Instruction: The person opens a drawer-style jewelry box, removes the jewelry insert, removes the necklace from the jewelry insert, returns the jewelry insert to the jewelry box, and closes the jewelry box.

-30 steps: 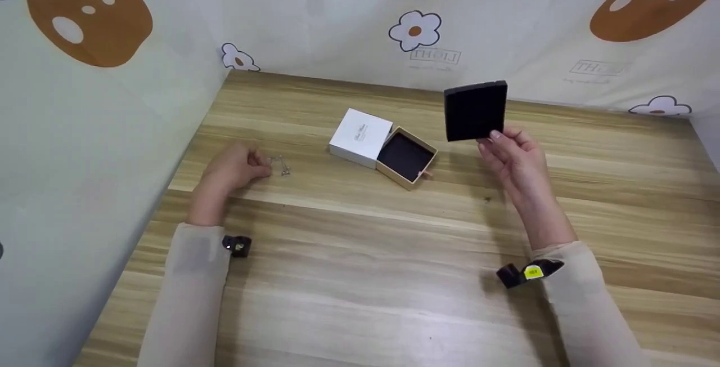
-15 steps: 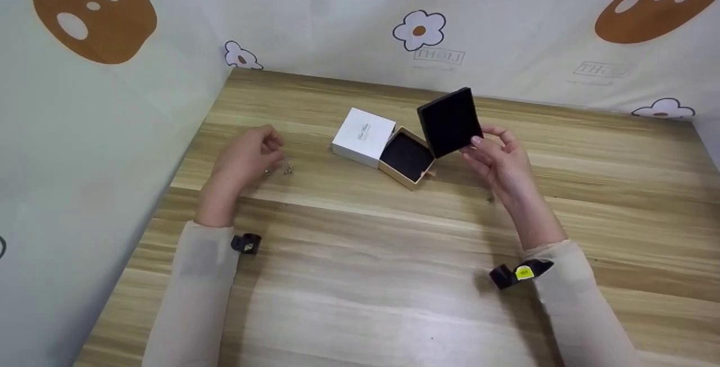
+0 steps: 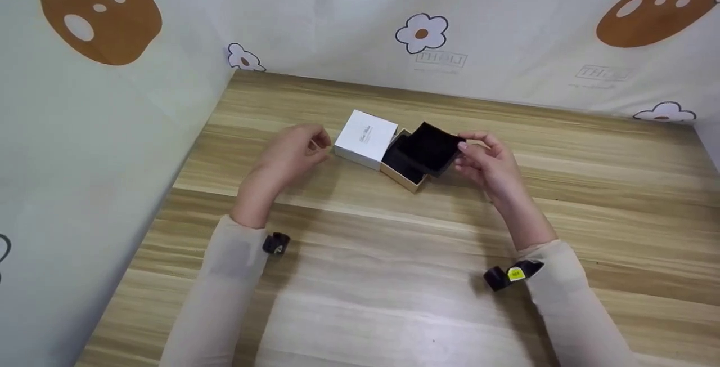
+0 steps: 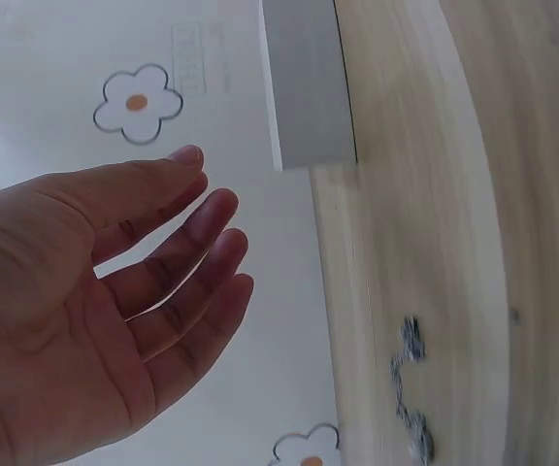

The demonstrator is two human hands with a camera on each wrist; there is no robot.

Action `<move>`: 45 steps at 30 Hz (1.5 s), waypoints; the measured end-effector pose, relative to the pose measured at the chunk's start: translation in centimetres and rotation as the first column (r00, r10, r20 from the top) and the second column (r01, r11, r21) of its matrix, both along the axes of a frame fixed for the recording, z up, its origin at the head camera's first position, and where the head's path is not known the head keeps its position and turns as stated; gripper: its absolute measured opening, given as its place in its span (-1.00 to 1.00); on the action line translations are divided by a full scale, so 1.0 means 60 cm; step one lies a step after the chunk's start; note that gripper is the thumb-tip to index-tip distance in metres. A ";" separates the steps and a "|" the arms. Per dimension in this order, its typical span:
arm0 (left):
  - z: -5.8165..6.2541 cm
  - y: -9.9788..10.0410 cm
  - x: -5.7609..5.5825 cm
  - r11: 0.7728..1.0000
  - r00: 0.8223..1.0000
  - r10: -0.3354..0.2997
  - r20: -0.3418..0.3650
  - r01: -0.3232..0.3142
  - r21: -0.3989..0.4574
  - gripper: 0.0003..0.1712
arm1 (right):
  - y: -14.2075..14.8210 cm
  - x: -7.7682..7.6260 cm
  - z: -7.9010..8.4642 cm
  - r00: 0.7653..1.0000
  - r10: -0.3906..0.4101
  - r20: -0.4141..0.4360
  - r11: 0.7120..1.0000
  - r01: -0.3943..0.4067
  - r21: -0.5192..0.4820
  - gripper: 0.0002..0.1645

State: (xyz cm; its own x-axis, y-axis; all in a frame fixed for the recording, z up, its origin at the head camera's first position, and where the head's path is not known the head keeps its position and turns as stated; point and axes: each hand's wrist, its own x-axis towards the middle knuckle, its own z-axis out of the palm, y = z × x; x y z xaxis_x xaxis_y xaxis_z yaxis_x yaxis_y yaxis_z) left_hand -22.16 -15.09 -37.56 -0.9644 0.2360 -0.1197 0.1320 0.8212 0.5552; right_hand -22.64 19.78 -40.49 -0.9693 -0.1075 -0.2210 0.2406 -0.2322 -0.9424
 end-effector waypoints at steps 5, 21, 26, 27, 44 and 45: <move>-0.012 0.042 -0.003 0.998 0.998 -0.049 -0.034 0.048 -0.030 -0.72 | -0.009 -0.003 -0.006 1.000 0.014 0.000 0.998 -0.014 0.067 -0.82; -0.055 0.128 -0.015 0.975 0.980 -0.100 -0.170 0.063 -0.214 -0.65 | -0.040 -0.012 -0.019 0.985 0.116 -0.127 0.854 -0.034 0.519 -0.64; -0.058 0.136 -0.017 0.970 0.978 -0.094 -0.186 0.047 -0.240 -0.66 | -0.047 -0.017 -0.020 0.966 0.165 -0.199 0.703 0.026 0.711 -0.67; -0.057 0.137 -0.018 0.969 0.978 -0.091 -0.188 0.044 -0.244 -0.66 | -0.049 -0.017 -0.020 0.960 0.182 -0.214 0.668 0.039 0.743 -0.68; -0.050 0.139 -0.024 0.964 0.983 -0.058 -0.172 0.010 -0.266 -0.71 | -0.072 -0.006 -0.022 0.906 0.399 -0.143 0.347 -0.005 0.938 -0.59; -0.050 0.139 -0.025 0.963 0.983 -0.057 -0.172 0.009 -0.269 -0.70 | -0.074 -0.006 -0.022 0.904 0.402 -0.147 0.341 0.001 0.940 -0.59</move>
State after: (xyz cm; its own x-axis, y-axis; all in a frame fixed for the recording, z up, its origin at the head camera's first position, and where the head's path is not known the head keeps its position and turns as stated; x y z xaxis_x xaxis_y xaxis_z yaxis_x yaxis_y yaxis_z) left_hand -23.63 -6.74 -40.55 -0.9679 0.2509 -0.0113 0.2376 0.9293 0.2829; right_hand -22.99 15.35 -41.80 -0.9709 -0.2381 -0.0269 -0.1856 0.8184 -0.5439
